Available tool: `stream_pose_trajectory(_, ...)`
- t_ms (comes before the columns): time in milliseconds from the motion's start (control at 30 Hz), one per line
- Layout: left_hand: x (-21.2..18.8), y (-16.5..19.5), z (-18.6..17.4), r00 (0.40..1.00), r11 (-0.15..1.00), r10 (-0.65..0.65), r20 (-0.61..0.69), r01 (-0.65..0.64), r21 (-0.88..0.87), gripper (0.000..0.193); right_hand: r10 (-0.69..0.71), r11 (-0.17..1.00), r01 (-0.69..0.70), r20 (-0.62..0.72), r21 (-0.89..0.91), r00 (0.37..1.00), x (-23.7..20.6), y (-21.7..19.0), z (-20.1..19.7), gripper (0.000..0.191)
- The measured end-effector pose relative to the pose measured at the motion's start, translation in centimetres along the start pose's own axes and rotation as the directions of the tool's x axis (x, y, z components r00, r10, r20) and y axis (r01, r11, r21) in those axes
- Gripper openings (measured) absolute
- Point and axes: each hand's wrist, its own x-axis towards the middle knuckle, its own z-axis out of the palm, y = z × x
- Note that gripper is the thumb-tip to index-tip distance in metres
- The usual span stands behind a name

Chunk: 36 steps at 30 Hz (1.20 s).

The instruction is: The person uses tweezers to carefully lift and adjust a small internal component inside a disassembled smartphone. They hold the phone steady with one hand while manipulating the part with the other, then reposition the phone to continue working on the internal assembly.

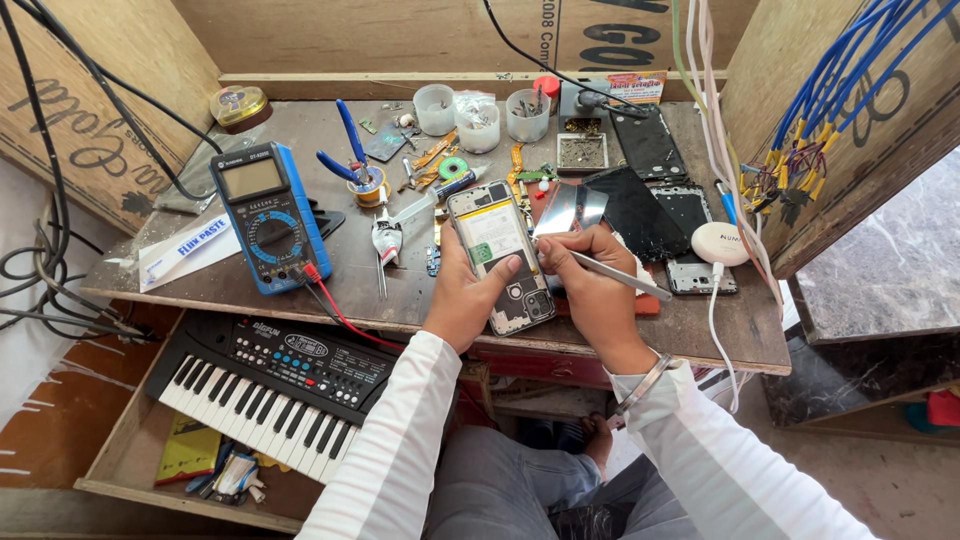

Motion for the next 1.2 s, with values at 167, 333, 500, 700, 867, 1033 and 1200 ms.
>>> stream_pose_trajectory(167, 0.0, 0.1, 0.0, 0.997, 0.998, -0.048, -0.052, 0.046, -0.049, 0.063, -0.011, 1.000, 0.011, 0.045, -0.004, 0.999, -0.1, -0.1, -0.4, 0.010)
stream_pose_trajectory(333, 0.1, 0.3, 0.0, 0.999, 0.998, -0.036, -0.020, 0.035, -0.043, 0.066, -0.039, 0.999, 0.039, 0.002, -0.033, 0.999, -0.2, 0.1, 0.0, 0.014)
stream_pose_trajectory(500, 0.0, 0.4, 0.2, 0.998, 0.996, -0.060, -0.010, 0.060, -0.062, 0.065, 0.000, 1.000, 0.001, -0.121, 0.011, 0.993, 0.0, -0.1, -0.1, 0.023)
stream_pose_trajectory(700, 0.1, 0.4, 0.2, 0.994, 0.985, -0.106, 0.001, 0.105, -0.138, 0.066, -0.009, 1.000, 0.010, -0.041, 0.026, 0.999, 0.1, -0.8, 0.1, 0.038)
stream_pose_trajectory(867, 0.1, 0.4, -0.3, 0.990, 0.957, -0.139, -0.021, 0.129, -0.259, 0.062, -0.075, 0.997, 0.072, -0.092, -0.034, 0.993, 0.0, -1.0, 0.1, 0.038)
stream_pose_trajectory(1033, 0.2, 0.3, -0.5, 0.991, 0.950, -0.134, -0.006, 0.127, -0.283, 0.061, -0.108, 0.988, 0.120, -0.115, 0.099, 0.987, 0.2, 0.5, -0.2, 0.029)
stream_pose_trajectory(1200, 0.2, 0.4, -0.4, 0.994, 0.966, -0.106, 0.000, 0.103, -0.237, 0.061, -0.100, 0.988, 0.115, -0.136, 0.100, 0.986, 0.3, 1.8, -0.9, 0.027)
